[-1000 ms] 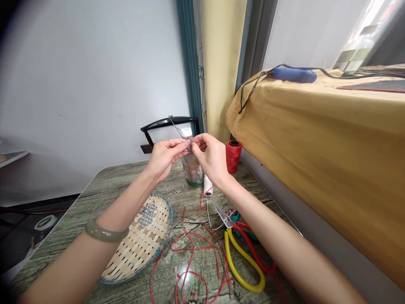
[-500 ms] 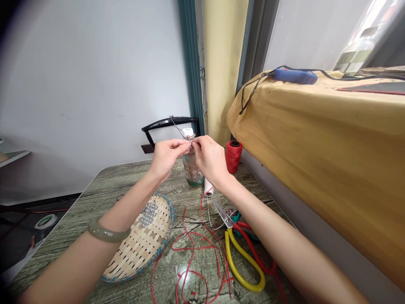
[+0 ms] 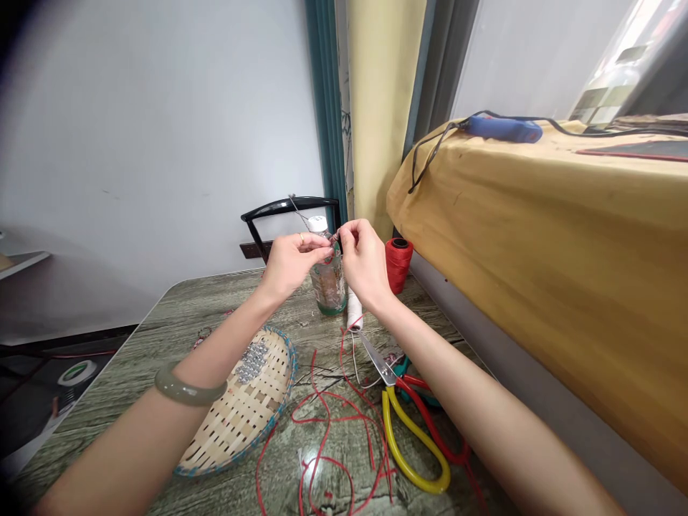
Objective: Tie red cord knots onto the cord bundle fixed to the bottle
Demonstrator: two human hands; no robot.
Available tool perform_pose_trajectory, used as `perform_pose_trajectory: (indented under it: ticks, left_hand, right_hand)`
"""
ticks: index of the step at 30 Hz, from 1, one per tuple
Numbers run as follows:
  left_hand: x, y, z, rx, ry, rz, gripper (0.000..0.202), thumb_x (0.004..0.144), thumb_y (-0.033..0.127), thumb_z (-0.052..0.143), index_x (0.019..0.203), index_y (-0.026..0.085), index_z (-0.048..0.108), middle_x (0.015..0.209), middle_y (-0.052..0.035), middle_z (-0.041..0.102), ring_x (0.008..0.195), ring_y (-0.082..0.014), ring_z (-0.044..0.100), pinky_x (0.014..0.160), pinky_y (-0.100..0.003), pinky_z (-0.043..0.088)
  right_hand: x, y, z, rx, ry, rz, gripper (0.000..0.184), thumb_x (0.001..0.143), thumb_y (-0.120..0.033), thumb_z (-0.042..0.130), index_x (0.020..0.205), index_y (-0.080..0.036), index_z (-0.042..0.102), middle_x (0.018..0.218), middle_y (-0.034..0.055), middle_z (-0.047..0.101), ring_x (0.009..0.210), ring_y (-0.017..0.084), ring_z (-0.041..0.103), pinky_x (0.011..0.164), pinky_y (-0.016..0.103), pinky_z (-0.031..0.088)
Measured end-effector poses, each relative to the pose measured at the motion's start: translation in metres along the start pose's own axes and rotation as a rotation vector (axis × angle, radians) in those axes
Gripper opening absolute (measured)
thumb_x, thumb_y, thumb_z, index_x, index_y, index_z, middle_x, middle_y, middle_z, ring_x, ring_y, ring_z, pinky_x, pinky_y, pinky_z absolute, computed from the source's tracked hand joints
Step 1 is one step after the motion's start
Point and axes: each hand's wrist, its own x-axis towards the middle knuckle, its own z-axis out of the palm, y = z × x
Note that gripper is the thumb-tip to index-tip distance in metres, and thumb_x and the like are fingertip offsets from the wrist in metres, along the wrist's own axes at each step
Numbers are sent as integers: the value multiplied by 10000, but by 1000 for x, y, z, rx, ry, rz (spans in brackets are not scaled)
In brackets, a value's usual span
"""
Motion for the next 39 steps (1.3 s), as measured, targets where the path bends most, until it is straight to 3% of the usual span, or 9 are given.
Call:
perform_pose_trajectory:
  ticks: [9,14,18,22,25,28,30,33,39]
  left_hand:
    - [2,3,-1,-37,-31,-24,31,615,166,665,641,151,655,658,-22,662,648,-143,600,655,-283,471]
    - [0,7,-1,-80,-24,-86,93,616,209,677,669,137,649,680,-37,666,653,-147,601,601,-266,469]
    - [0,13,0,-88,-37,-127,69,612,182,673,664,142,654,688,-36,667,656,-145,600,559,-246,460]
    - [-2,19,-1,-85,-8,-155,106,610,136,660,715,151,668,738,-37,671,644,-136,588,558,-246,465]
    - [-12,20,-6,-80,124,-184,250,626,82,607,855,175,645,926,-41,649,672,-117,572,577,-235,470]
    - [-32,21,-9,-81,257,-267,185,667,125,564,843,164,606,952,-57,614,656,-106,550,523,-208,450]
    - [-47,23,-9,-94,251,-335,114,686,219,579,774,150,603,854,-59,617,608,-107,535,477,-203,435]
    - [-64,26,-4,-117,165,-401,203,645,335,643,695,139,625,721,-44,615,579,-117,534,451,-206,430]
    - [-71,23,7,-141,197,-398,208,603,319,683,691,142,617,716,-28,616,651,-122,555,515,-201,438]
  right_hand:
    - [1,4,-2,264,-60,197,194,829,-354,402,802,-186,493,710,4,502,585,96,463,507,209,358]
    - [-12,14,0,277,-101,321,223,715,-229,519,929,-167,506,863,27,545,618,99,487,534,223,381]
    - [-17,14,5,306,-168,345,192,651,-258,621,808,-160,573,830,14,580,736,125,505,665,243,395]
    - [-17,5,5,397,-240,455,181,658,-300,637,700,-131,586,675,-5,545,581,83,440,535,210,344]
    - [-24,-2,-2,497,-326,580,226,660,-326,644,706,-110,594,586,-30,472,476,53,357,434,193,263]
    - [-36,-7,-8,598,-407,680,259,652,-338,658,742,-100,609,572,-37,443,455,44,350,409,188,247]
    - [-43,-9,-10,650,-436,720,281,648,-351,667,776,-106,617,577,-38,446,452,41,354,402,185,248]
    - [-49,-10,-10,691,-438,755,288,639,-362,678,776,-116,613,570,-43,447,445,38,350,396,183,248]
    - [-47,-10,-14,702,-392,775,250,661,-341,652,800,-141,595,626,-30,495,473,43,380,398,171,265]
